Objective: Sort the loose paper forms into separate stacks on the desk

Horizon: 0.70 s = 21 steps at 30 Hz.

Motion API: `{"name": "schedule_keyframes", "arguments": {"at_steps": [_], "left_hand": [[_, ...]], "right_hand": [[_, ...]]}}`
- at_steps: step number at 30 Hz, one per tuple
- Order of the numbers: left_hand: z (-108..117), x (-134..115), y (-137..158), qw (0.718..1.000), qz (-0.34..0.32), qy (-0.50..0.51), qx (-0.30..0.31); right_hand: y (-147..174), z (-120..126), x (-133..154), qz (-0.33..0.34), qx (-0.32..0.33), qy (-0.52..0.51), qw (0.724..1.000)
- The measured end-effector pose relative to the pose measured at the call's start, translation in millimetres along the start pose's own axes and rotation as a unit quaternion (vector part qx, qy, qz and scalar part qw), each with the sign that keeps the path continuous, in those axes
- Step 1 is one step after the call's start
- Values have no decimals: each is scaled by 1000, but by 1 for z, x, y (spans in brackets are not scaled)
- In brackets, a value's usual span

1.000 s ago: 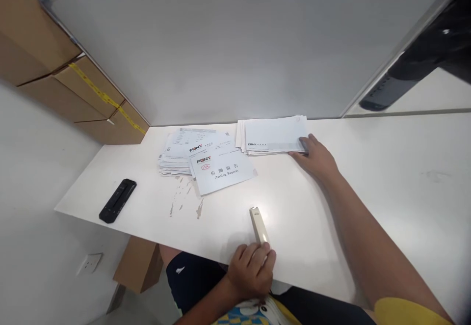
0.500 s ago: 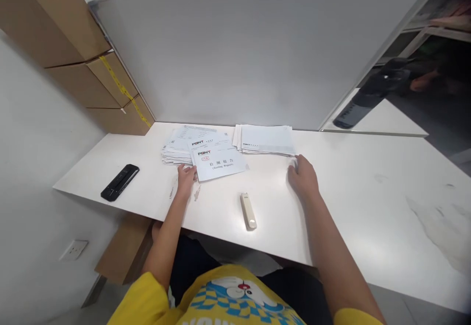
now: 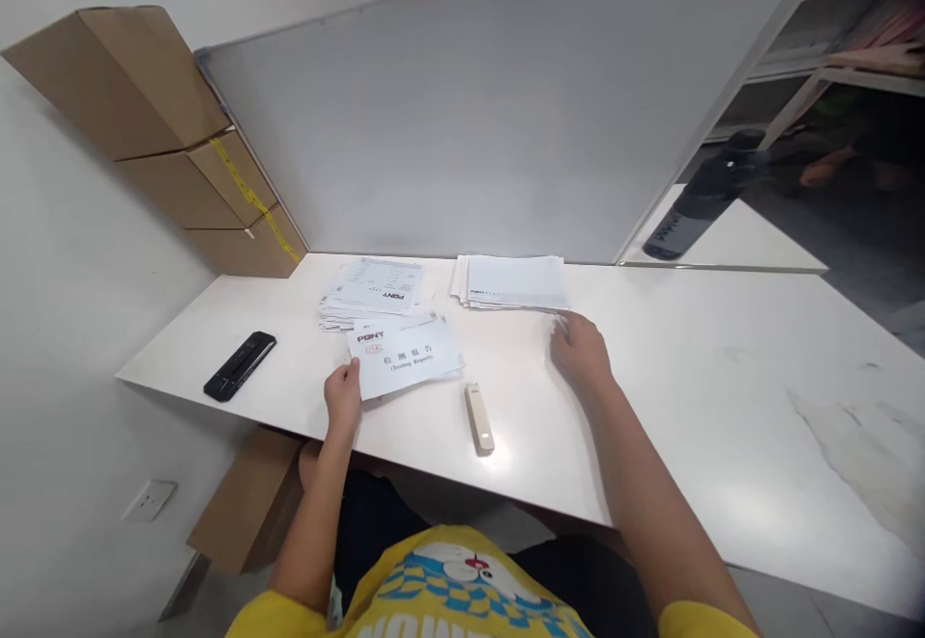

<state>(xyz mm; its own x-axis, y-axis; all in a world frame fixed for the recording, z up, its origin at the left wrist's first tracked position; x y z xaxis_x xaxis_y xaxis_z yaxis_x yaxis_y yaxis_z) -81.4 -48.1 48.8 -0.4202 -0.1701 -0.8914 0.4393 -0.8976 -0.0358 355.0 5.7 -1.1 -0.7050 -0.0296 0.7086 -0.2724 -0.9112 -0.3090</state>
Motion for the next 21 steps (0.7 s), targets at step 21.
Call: {"name": "schedule_keyframes", "arguments": {"at_steps": [21], "left_hand": [[18, 22, 27, 992, -6, 90, 90]], "right_hand": [[53, -70, 147, 33, 286, -428, 857]]}}
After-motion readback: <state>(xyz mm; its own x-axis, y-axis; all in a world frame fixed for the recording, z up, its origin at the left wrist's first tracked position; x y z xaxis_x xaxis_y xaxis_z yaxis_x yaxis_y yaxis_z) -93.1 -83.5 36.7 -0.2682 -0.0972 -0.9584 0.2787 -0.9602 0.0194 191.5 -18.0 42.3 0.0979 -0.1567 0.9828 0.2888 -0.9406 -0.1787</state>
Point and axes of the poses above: each hand's wrist, its own y-axis away from the middle knuckle, its own z-axis out of the back of the hand, x = y × z, the point moved 4 cm from there along -y, towards the middle knuckle, and after that the axes turned 7 degrees about -y, right-handed, at the moved point
